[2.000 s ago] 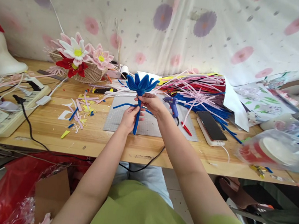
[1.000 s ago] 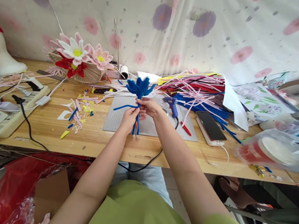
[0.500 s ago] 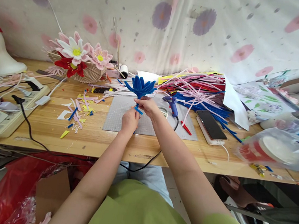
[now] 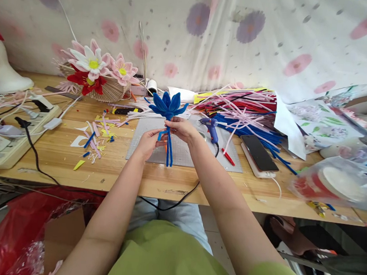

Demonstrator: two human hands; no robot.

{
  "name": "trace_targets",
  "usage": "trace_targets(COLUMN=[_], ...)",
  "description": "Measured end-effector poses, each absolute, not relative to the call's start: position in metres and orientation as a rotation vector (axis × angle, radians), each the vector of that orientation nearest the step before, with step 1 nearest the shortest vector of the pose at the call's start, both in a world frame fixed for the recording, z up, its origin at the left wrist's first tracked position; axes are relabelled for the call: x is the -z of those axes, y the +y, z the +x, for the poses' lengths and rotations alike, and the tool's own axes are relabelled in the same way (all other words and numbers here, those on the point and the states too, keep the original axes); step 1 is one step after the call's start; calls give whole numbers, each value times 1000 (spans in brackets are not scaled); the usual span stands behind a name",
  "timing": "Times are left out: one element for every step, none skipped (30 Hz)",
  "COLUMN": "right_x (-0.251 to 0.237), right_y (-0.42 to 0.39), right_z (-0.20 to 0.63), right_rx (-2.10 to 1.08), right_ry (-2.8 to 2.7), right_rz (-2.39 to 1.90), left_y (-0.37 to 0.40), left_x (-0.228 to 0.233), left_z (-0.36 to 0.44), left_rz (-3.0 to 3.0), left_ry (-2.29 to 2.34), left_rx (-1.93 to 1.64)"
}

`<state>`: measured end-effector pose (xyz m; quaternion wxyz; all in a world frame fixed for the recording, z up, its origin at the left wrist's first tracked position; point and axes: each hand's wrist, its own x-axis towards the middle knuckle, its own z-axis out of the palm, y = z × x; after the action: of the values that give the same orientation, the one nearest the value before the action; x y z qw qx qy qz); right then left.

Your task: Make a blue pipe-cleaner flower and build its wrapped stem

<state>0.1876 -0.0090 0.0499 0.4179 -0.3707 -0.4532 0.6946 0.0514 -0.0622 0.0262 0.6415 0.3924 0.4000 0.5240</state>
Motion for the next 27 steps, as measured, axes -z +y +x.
trace_targets(right_x=[-49, -49, -48, -48, -47, -47, -47, -48, -49, -50, -51, -52, -53, -53, -53, -52, -51, -51, -51, -52, -53, -55, -56, -58, -59, -58, -57], right_y=[-9, -9, -9, -9, -9, -10, -10, -11, -13, -14, -16, -18, -20, -23, -25, -27, -29, -32, -35, -38, -41, -45, -48, -50, -53, -54, -55], right_z=[187, 187, 187, 187, 186, 186, 185, 185, 184, 183, 182, 181, 180, 180, 181, 182, 184, 187, 190, 194, 198, 202, 205, 207, 208, 208, 207], right_rx=[-1762, -1778, -1789, -1794, -1792, -1786, -1775, -1763, -1750, -1737, -1724, -1712, -1695, -1676, -1646, -1596, -1520, -1417, -1290, -1147, -1002, -866, -740, -625, -525, -440, -372], right_ry=[-1156, -1177, -1200, -1229, -1260, -1292, -1323, -1350, -1367, -1378, -1393, -1417, -1448, -1482, -1510, -1527, -1530, -1536, -1563, -1627, -1732, -1873, -2027, -2171, -2288, -2364, -2400], right_rz=[-909, -890, -876, -867, -865, -868, -877, -891, -907, -926, -945, -962, -977, -994, -1020, -1052, -1083, -1103, -1103, -1077, -1031, -970, -911, -862, -833, -827, -840], left_y=[-62, -61, -61, -60, -59, -58, -58, -58, -58, -58, -59, -59, -59, -59, -59, -59, -59, -58, -58, -57, -56, -55, -55, -54, -54, -54, -54], left_x=[-26, -26, -25, -25, -24, -23, -23, -23, -24, -24, -25, -25, -26, -26, -26, -26, -26, -25, -25, -24, -24, -24, -23, -24, -24, -24, -24], left_z=[51, 51, 51, 52, 52, 53, 53, 54, 54, 55, 55, 56, 56, 56, 56, 56, 56, 56, 56, 56, 57, 57, 57, 58, 58, 59, 59], left_rz=[870, 840, 810, 784, 767, 764, 771, 785, 799, 811, 818, 817, 810, 798, 785, 772, 757, 742, 726, 706, 683, 660, 639, 622, 611, 607, 608], left_ry=[919, 929, 939, 947, 952, 953, 953, 954, 957, 960, 960, 957, 953, 951, 950, 949, 952, 959, 973, 991, 1012, 1030, 1040, 1043, 1041, 1036, 1034], left_rx=[-1193, -1192, -1193, -1192, -1189, -1184, -1180, -1177, -1177, -1177, -1180, -1184, -1186, -1186, -1189, -1193, -1204, -1222, -1249, -1282, -1315, -1339, -1357, -1363, -1361, -1354, -1343])
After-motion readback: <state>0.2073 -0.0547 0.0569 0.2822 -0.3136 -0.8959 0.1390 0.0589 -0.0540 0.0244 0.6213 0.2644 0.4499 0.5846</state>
